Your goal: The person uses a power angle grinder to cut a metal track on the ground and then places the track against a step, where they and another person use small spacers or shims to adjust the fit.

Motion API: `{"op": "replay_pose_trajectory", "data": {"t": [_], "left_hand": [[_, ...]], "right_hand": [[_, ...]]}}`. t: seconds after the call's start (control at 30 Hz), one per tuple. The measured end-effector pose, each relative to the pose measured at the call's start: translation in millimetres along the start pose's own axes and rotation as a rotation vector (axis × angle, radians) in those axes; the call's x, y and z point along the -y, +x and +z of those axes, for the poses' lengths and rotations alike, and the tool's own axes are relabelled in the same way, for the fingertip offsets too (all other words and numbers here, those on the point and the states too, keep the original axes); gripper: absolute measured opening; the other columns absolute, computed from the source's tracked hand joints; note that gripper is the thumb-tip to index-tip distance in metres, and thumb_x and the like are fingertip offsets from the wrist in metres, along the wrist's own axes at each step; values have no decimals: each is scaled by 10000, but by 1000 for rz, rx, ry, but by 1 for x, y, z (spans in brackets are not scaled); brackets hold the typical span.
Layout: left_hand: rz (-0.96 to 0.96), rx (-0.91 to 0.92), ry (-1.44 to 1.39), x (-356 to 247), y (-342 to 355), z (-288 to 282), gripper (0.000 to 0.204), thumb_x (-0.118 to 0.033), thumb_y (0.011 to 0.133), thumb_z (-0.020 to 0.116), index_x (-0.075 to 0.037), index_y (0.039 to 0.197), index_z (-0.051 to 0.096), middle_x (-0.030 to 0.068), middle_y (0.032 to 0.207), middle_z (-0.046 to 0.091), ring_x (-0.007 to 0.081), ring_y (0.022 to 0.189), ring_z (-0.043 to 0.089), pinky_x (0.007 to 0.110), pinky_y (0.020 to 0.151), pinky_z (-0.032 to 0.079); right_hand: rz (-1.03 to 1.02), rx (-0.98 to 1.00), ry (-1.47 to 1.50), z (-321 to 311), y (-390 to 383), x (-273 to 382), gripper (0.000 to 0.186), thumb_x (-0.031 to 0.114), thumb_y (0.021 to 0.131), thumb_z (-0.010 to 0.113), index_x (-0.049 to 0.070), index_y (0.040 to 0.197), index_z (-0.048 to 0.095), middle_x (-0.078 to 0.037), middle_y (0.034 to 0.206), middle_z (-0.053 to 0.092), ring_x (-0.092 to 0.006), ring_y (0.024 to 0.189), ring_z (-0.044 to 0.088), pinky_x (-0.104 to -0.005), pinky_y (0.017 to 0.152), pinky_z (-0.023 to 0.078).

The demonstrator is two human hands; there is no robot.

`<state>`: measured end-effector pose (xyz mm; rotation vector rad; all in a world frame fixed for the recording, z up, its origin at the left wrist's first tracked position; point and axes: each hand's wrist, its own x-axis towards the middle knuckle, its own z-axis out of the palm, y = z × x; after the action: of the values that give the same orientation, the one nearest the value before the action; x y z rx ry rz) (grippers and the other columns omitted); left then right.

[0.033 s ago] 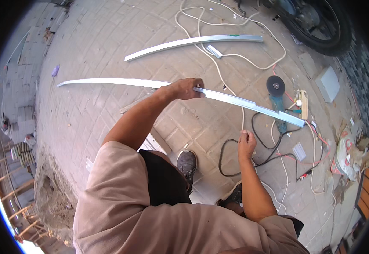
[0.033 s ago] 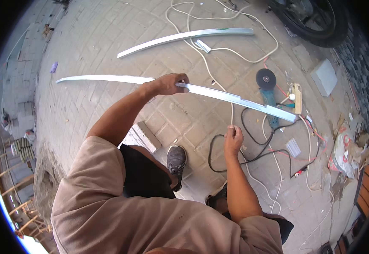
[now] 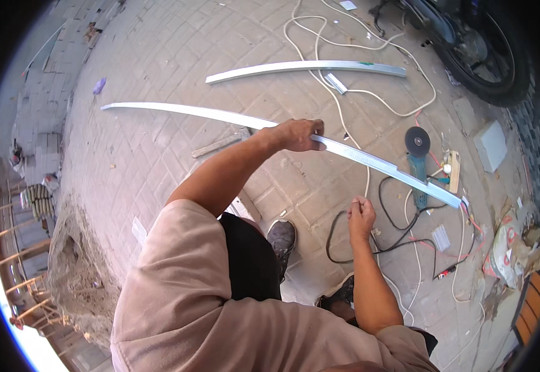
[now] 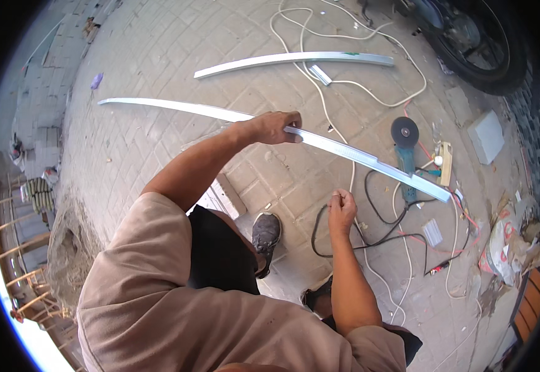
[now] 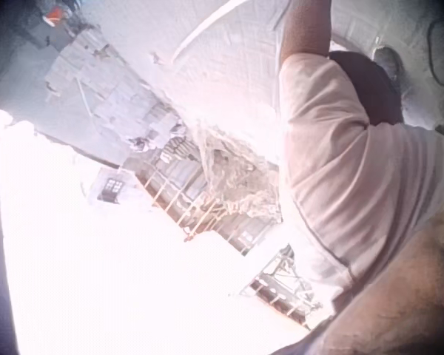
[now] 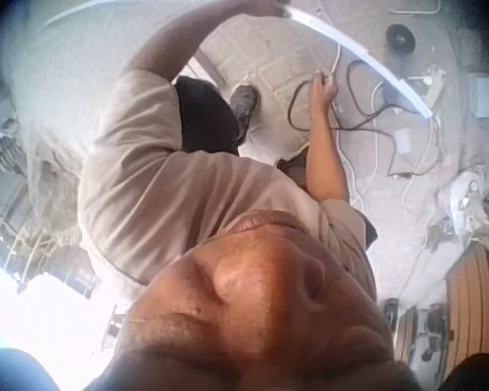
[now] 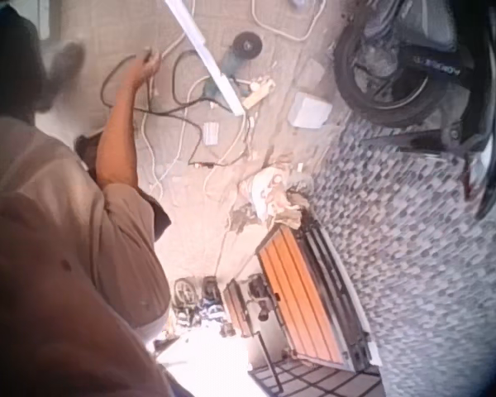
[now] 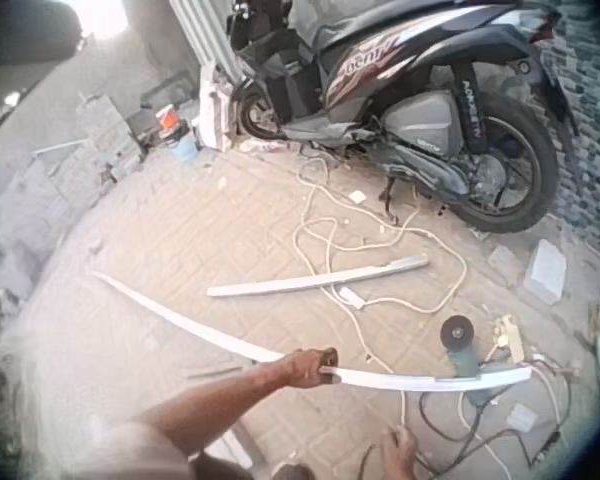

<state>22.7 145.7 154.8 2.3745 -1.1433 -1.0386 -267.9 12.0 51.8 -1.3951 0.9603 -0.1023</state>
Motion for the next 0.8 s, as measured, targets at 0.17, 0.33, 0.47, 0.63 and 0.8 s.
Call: {"op": "replay_pose_trajectory", "data": {"t": [0.17, 0.33, 0.47, 0.63, 0.8], "left_hand": [[63, 27, -35, -147, -49, -38, 455, -454, 874, 683, -63, 1100, 624, 155, 993, 700, 371, 1000, 670, 482, 883, 502], [114, 21, -78, -275, -123, -68, 400, -337, 821, 735, -55, 1086, 634, 137, 1030, 700, 354, 1043, 667, 516, 947, 445], [222, -144, -220, -309, -187, -112, 401, -306, 816, 752, -70, 1110, 616, 112, 1152, 631, 323, 1219, 563, 606, 1038, 356], [-320, -908, -110, -265, -306, -153, 545, -271, 837, 741, -105, 1287, 481, 160, 1405, 418, 372, 1360, 390, 665, 1090, 259], [-1196, -961, -870, -158, -390, -156, 828, -436, 877, 706, -95, 1510, 295, 208, 1504, 337, 443, 1382, 346, 693, 1083, 274]], "right_hand": [[126, 490, 381, 40, -71, 129, 528, 140, 905, 712, 49, 1354, 449, -79, 1174, 578, -163, 946, 602, -334, 771, 524], [78, 564, 703, 20, -137, 221, 566, 305, 956, 646, 142, 1439, 398, -22, 1414, 474, -255, 1399, 383, -510, 1183, 276], [130, 548, 864, -18, -213, 296, 560, 420, 994, 545, 132, 1452, 400, -46, 1509, 390, -261, 1436, 336, -507, 1221, 215], [326, 348, 916, -56, -292, 362, 445, 322, 1006, 541, 45, 1352, 494, -128, 1386, 533, -301, 1351, 460, -542, 1130, 362], [262, 159, 824, -98, -363, 403, 447, 325, 1008, 537, 41, 1350, 492, -120, 1390, 529, -292, 1334, 467, -556, 1137, 348]]}}
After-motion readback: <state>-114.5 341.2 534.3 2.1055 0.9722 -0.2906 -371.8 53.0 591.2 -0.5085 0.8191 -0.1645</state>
